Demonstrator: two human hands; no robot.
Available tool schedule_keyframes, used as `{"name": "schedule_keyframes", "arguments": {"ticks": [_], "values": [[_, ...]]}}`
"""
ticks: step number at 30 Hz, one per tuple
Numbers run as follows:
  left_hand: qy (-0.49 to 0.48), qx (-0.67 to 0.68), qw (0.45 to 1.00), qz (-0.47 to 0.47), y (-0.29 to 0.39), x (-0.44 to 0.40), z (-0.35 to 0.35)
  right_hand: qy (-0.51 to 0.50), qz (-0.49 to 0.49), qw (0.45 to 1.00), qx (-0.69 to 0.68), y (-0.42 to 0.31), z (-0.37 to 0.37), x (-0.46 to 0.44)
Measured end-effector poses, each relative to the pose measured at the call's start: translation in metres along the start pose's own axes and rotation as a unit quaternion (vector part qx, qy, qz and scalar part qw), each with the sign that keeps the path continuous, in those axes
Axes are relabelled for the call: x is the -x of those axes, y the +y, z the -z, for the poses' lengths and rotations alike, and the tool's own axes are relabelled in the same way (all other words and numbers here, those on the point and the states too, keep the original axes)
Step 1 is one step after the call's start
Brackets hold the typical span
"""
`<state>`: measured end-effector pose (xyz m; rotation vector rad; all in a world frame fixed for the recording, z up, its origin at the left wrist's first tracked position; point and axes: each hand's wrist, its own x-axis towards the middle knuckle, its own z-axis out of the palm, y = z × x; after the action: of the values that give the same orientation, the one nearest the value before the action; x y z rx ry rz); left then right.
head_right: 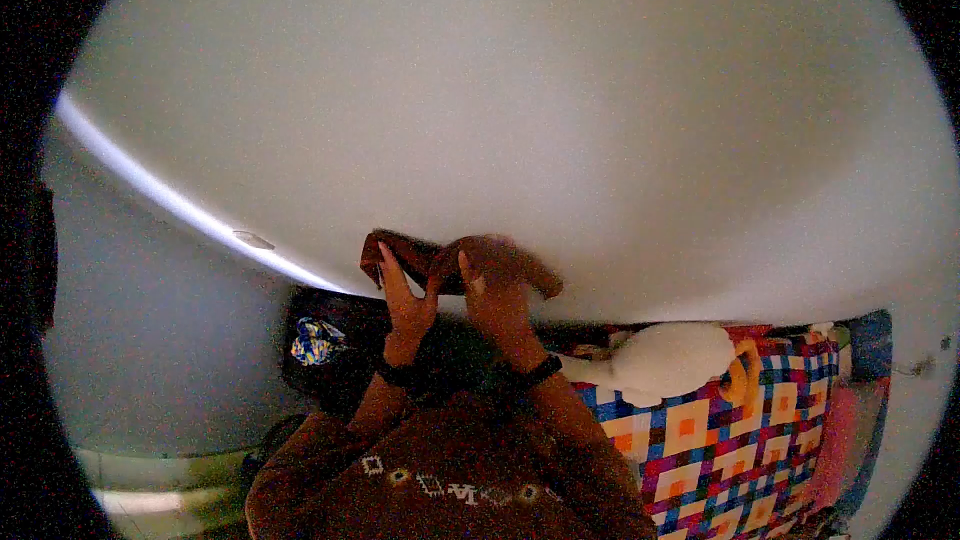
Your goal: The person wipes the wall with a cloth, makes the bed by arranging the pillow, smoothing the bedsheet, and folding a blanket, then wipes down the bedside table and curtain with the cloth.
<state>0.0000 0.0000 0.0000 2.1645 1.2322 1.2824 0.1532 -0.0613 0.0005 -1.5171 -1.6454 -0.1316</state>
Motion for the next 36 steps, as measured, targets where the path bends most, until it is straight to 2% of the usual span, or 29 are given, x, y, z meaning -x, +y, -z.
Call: {"name": "schedule_keyframes", "arguments": {"ticks": [2, 4, 6, 8, 11, 14, 17, 20, 23, 26, 29, 32, 35, 36], "values": [[-0.007, -0.047, 0.999, -0.021, -0.006, -0.003, 0.014, 0.002, 0.048, 0.996, 0.079, -0.007, -0.009, 0.000], [0.015, -0.038, 0.998, -0.058, 0.001, -0.012, 0.000, 0.009, 0.011, 1.000, -0.017, 0.019, -0.017, 0.000], [0.012, -0.043, 0.998, -0.053, 0.012, -0.005, 0.004, 0.014, -0.016, 1.000, -0.023, 0.017, -0.013, 0.014], [0.019, -0.062, 0.997, -0.046, 0.018, -0.008, 0.002, 0.054, 0.004, 0.996, 0.069, 0.005, 0.010, 0.005], [0.002, -0.025, 0.999, -0.045, 0.008, -0.013, 0.002, 0.001, 0.013, 0.986, 0.163, 0.007, 0.004, 0.007], [-0.019, -0.008, 1.000, -0.022, 0.009, -0.015, 0.001, 0.018, 0.055, 0.992, 0.113, 0.015, 0.004, 0.004], [-0.013, -0.030, 0.998, -0.062, -0.001, -0.011, -0.006, -0.014, 0.058, 0.988, 0.139, 0.015, 0.006, 0.009], [-0.044, -0.024, 0.998, -0.031, -0.010, -0.004, -0.009, 0.009, 0.020, 0.996, 0.082, 0.020, -0.002, 0.012], [-0.044, -0.052, 0.997, -0.041, -0.020, 0.001, -0.014, -0.014, 0.046, 0.994, 0.100, 0.022, 0.001, 0.024], [-0.042, -0.060, 0.994, -0.075, -0.023, 0.006, -0.015, 0.021, 0.020, 0.999, 0.030, 0.023, -0.002, 0.020], [-0.021, -0.097, 0.989, -0.109, -0.014, 0.007, -0.014, 0.063, 0.064, 0.987, 0.131, 0.013, 0.014, 0.012], [-0.013, -0.020, 0.994, -0.107, 0.006, -0.001, -0.010, 0.049, 0.055, 0.986, 0.149, 0.009, 0.021, 0.006], [0.025, -0.049, 0.982, -0.183, 0.024, -0.013, -0.006, 0.038, 0.032, 0.981, 0.186, 0.008, 0.018, 0.008], [0.011, -0.037, 0.986, -0.162, 0.023, -0.013, -0.007, 0.039, 0.018, 0.988, 0.149, 0.010, 0.014, 0.009]]}}
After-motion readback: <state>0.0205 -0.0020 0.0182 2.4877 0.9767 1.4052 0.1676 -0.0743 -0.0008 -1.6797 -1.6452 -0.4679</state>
